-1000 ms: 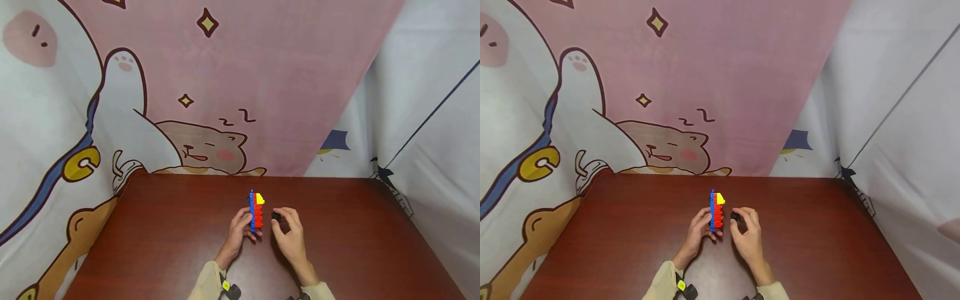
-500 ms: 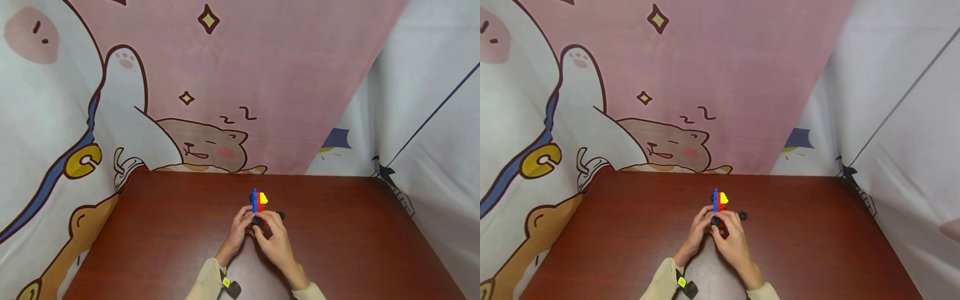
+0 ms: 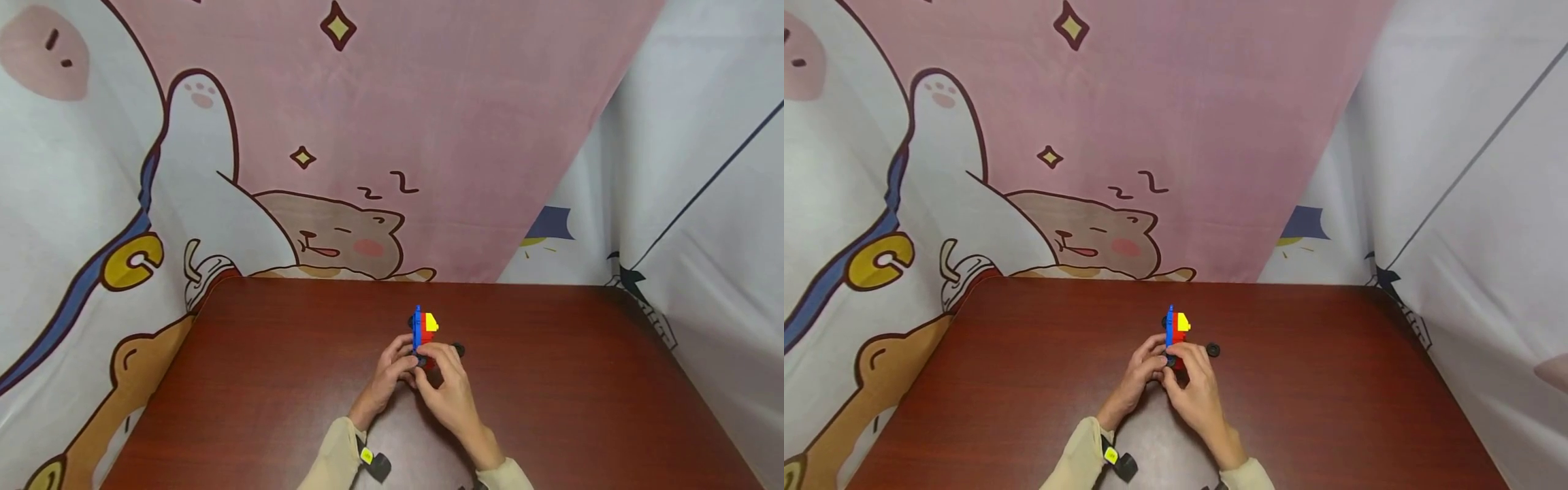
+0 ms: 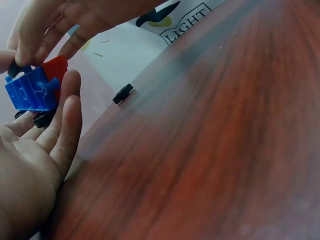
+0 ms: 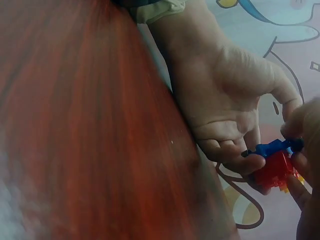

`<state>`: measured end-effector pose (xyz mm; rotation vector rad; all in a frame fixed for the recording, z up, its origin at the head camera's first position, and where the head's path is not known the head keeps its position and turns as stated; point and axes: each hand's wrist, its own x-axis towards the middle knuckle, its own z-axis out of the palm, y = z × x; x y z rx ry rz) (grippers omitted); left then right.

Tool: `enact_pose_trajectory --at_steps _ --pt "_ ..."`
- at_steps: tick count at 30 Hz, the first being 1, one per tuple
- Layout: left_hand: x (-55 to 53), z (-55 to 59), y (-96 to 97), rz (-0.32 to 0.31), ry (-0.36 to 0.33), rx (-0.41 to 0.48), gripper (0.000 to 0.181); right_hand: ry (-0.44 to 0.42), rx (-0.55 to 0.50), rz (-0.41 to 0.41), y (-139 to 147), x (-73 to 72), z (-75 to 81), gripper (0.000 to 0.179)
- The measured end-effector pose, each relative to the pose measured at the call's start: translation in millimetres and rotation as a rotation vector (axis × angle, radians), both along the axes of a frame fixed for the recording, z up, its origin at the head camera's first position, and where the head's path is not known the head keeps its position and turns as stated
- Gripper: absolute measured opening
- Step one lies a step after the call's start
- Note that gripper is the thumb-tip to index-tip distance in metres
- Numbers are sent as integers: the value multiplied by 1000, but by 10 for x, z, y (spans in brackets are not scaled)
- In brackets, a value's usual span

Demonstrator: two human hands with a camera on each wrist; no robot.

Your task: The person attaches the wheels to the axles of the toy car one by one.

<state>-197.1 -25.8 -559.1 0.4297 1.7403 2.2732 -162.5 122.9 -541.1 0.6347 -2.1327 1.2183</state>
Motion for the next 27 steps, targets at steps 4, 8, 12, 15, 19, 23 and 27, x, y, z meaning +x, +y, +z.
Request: enact_pose_trajectory --at_steps 4,8,12,15,19,23,27 --pt "-1 1 -14 -10 5 3 51 15 -36 -1 -11 -6 4 29" --pt "10 17 -20 -5 3 1 51 -46 -80 -72 -46 13 -1 27" --pt "12 30 -18 -4 -6 -9 51 -255 -191 -149 -81 44 -11 51" --pt "8 28 -10 -7 -6 -19 51 -479 -321 -80 -76 42 -12 63" --pt "-5 29 -5 -24 0 -26 52 -689 -408 40 -42 6 -20 61" --pt "-18 22 -7 -35 -21 -53 53 -739 -405 69 -19 -16 -42 61" --pt "-21 16 -8 -29 -43 -78 54 -747 -424 90 -12 -24 -64 61"
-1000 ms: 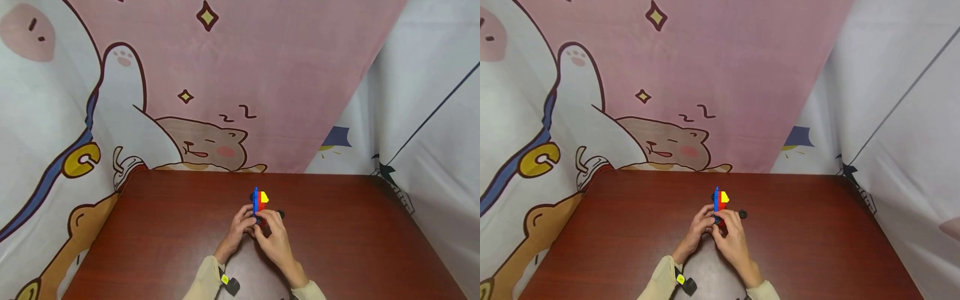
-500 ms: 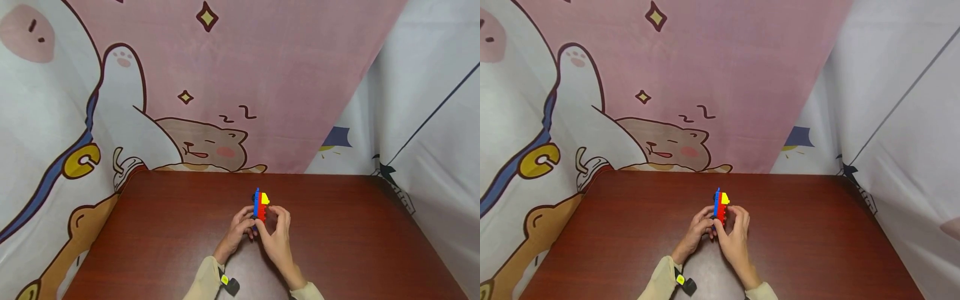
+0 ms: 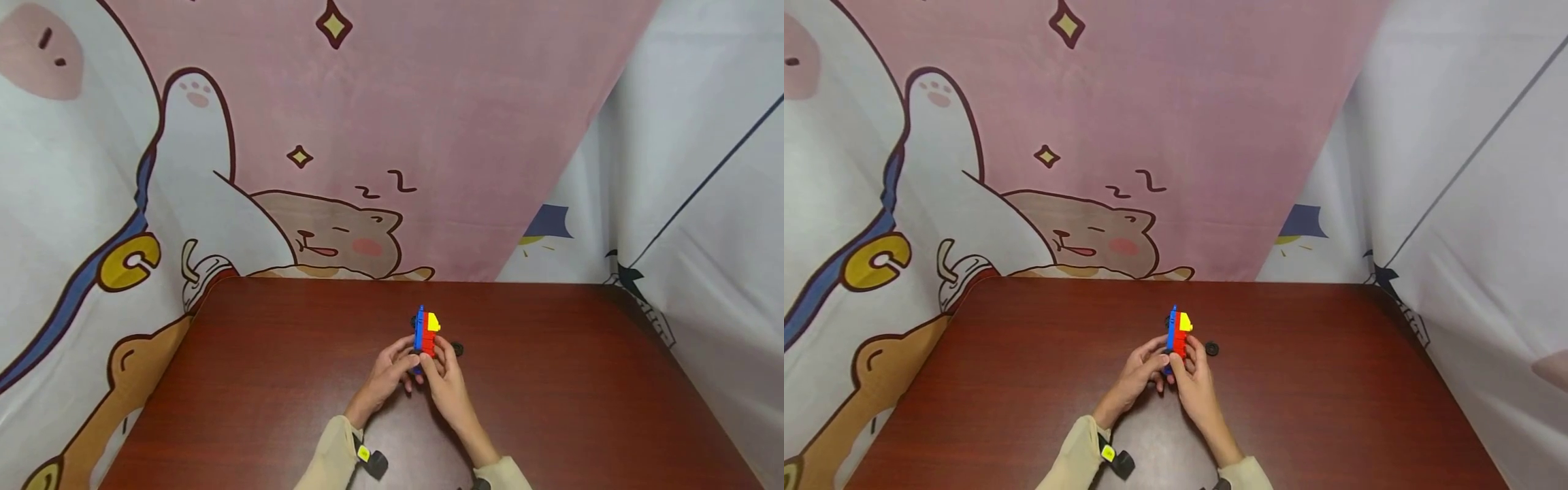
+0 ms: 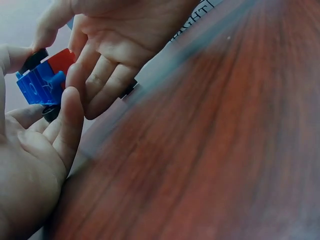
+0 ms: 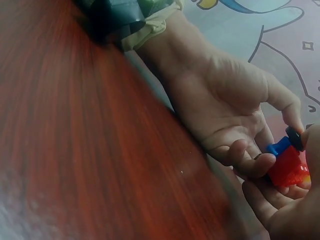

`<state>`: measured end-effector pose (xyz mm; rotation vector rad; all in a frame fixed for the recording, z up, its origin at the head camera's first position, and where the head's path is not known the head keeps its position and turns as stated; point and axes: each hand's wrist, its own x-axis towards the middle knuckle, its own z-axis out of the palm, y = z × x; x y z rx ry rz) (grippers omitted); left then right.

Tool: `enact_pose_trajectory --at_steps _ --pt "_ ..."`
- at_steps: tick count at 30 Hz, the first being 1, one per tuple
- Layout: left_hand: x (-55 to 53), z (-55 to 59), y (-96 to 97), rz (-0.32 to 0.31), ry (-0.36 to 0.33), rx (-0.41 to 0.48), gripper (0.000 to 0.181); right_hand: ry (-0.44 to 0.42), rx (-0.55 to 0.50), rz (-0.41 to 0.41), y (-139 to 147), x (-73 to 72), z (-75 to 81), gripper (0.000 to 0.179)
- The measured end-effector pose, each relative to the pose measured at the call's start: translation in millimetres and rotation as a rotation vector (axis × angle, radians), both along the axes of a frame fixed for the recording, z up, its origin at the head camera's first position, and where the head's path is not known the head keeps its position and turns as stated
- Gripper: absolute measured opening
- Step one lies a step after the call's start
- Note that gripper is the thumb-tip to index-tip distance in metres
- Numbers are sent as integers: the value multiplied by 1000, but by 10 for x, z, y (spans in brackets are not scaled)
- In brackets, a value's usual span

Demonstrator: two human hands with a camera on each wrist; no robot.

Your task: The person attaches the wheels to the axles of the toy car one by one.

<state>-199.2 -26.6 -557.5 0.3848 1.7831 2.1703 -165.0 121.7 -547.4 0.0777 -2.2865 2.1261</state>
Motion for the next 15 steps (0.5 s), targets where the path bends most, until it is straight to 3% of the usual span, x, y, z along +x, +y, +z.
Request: enact_pose_trajectory --at_steps 8,15 --pt "8 19 -13 17 -13 26 54 19 -42 16 6 2 -6 60" --pt "20 10 -7 -1 19 46 50 5 -52 -119 20 -3 50 45"
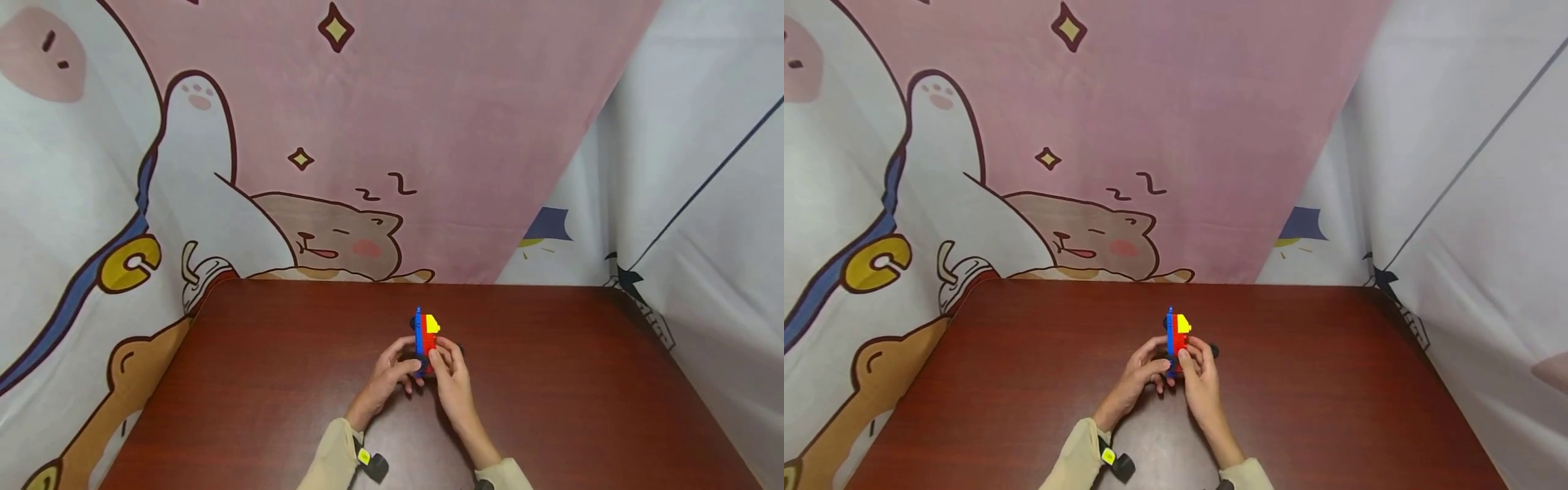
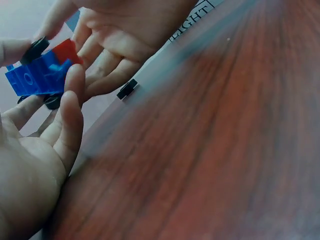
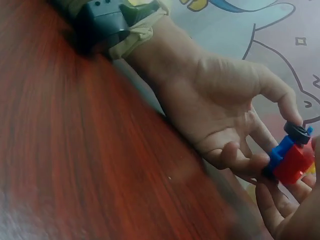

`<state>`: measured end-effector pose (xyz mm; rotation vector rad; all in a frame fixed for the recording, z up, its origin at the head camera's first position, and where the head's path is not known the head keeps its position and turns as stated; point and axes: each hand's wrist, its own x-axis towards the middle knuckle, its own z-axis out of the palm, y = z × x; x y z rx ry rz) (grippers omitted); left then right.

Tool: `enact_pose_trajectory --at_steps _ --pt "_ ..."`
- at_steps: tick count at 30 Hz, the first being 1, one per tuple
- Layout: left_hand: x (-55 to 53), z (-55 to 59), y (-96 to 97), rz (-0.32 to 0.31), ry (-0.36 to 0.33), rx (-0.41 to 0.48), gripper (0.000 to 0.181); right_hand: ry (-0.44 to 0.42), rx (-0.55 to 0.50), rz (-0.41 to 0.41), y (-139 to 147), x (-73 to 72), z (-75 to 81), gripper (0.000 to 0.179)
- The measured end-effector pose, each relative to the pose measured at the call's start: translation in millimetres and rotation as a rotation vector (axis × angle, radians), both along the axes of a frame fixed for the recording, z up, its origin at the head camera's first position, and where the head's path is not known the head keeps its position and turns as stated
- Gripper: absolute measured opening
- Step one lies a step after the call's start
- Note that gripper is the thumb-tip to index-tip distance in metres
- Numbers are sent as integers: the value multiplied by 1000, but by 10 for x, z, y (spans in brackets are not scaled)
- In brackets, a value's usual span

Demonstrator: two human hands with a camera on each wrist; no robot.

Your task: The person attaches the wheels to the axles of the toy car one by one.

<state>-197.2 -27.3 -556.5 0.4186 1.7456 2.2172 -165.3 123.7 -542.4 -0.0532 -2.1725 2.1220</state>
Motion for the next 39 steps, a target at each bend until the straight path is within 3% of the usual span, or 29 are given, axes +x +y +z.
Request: enact_pose_trajectory --at_steps 3,5,9,11,18,24,28,32,35,39 --pt "-6 -6 5 19 12 -21 47 4 3 -33 10 -1 23 42" --pt "-18 -7 9 69 2 -2 44 9 -3 -39 10 1 40 40" --pt "-39 -8 18 188 -27 106 43 22 -41 -19 2 -6 51 37" --pt "-44 -11 19 216 -29 141 44 26 -60 2 -4 -8 40 36" --pt "-34 -27 24 226 -44 116 52 16 -52 72 -39 10 -5 32" --pt "-40 -46 31 230 -84 114 52 -3 -52 82 -50 18 -15 28" --pt "-43 -39 49 243 -91 96 51 65 111 31 31 8 -38 26" --pt "-48 -39 65 251 -94 83 50 169 352 -162 224 -72 -96 22" --pt "-48 -40 62 255 -95 82 49 159 471 -283 386 -153 -165 29" --pt "-51 -28 54 257 -96 75 48 123 565 -279 526 -217 -244 40"
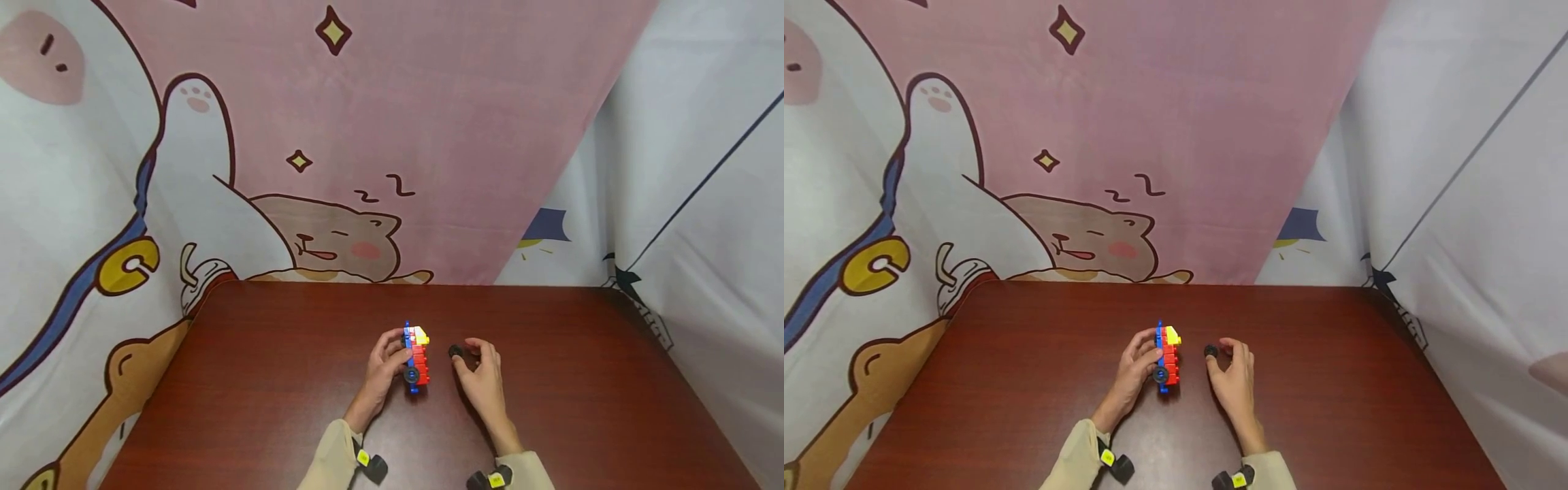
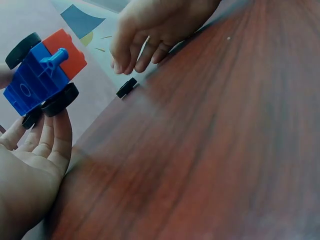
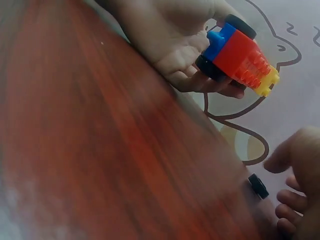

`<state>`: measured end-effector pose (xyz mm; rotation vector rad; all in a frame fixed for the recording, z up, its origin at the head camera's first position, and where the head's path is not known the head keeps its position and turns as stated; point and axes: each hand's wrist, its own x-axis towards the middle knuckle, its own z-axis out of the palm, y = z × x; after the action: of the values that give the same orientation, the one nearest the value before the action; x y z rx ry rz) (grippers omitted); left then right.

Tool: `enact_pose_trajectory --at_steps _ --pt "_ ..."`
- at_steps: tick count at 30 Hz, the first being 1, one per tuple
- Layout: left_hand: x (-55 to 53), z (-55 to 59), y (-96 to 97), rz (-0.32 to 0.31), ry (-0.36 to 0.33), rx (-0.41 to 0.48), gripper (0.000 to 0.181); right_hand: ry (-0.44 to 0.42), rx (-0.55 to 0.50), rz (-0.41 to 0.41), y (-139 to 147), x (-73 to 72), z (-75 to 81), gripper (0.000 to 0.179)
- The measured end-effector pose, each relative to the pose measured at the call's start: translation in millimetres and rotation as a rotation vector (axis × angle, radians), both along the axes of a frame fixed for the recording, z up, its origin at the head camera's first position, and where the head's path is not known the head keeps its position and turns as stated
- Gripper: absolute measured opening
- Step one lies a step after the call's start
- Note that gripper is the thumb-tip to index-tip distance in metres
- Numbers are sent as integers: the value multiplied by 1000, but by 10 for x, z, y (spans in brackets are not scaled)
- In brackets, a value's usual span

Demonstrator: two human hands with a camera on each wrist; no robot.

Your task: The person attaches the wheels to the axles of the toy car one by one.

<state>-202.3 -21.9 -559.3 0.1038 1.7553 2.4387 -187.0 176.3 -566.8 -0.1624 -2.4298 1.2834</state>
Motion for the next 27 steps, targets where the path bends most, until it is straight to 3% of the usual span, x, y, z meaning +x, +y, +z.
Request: enact_pose_trajectory --at_steps 5,9,16,27 --pt "-11 5 -2 -22 0 -10 49 23 92 66 40 -33 -37 45" --pt "-18 9 6 -52 8 -1 50 42 125 76 31 -47 -38 45" --pt "-11 -10 10 -93 7 -28 50 -3 195 72 11 -55 -58 43" --pt "31 -6 -32 -93 19 -50 49 67 140 67 -9 -39 -107 34"
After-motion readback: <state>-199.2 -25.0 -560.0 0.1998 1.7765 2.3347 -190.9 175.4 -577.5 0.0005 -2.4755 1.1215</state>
